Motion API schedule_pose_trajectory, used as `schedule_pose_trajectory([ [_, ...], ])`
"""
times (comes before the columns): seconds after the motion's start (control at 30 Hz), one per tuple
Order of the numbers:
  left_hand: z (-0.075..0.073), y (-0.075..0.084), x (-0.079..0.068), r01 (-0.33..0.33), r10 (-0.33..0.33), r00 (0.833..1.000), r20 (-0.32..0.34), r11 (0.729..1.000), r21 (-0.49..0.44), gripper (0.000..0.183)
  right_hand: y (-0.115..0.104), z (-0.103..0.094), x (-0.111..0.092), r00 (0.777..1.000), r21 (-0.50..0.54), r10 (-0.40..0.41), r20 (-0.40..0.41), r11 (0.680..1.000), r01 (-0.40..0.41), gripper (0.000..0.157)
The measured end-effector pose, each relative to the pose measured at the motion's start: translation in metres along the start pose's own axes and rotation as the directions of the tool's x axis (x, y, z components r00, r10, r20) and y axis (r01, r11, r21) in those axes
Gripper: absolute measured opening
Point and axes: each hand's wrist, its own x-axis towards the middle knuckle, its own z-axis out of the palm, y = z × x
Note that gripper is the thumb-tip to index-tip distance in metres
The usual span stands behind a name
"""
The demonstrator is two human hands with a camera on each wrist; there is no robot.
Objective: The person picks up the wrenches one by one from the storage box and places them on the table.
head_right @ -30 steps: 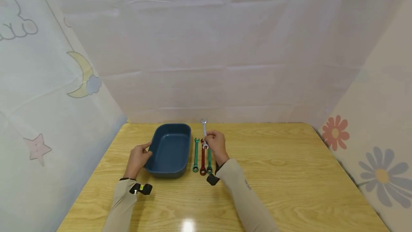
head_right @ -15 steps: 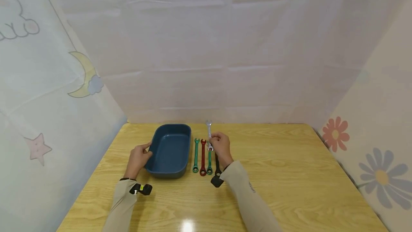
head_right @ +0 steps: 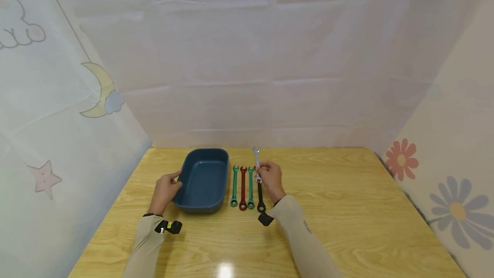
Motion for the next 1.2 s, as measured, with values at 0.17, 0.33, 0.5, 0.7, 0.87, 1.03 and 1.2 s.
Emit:
schedule_pose_trajectory([
  [0.17,0.000,0.001,0.001,0.010,-0.010,1.000,0.011,1.000,-0.008,0.051,0.003,-0.006,0.000,1.000,-0.026,-0.005,-0.010,1.000,0.005,0.023],
  [0.33,0.000,0.002,0.002,0.002,-0.002,1.000,0.008,1.000,-0.008,0.051,0.008,-0.014,0.002,1.000,-0.059,0.000,-0.027,0.998,-0.002,0.023],
  [0.5,0.000,0.001,0.002,0.010,-0.010,1.000,-0.004,1.000,0.001,0.051,0.011,-0.018,0.000,0.999,-0.095,0.005,-0.044,0.995,-0.009,0.023],
  [0.7,-0.002,0.000,0.001,0.025,-0.025,1.000,0.000,1.000,0.004,0.052,0.017,-0.022,-0.001,0.998,-0.094,0.033,-0.050,0.995,-0.038,0.021],
  [0.87,-0.001,0.000,0.002,0.019,-0.019,1.000,0.003,1.000,0.009,0.052,0.020,-0.027,-0.003,0.998,-0.102,0.040,-0.058,0.994,-0.045,0.021],
  [1.03,0.000,0.001,0.003,0.021,-0.021,1.000,0.004,1.000,0.016,0.051,0.025,-0.033,-0.005,0.997,-0.142,0.037,-0.061,0.989,-0.046,0.020],
  [1.2,0.000,0.001,0.002,0.027,-0.028,1.000,0.010,1.000,0.011,0.052,0.032,-0.038,-0.006,0.996,-0.172,0.059,-0.068,0.983,-0.070,0.021],
])
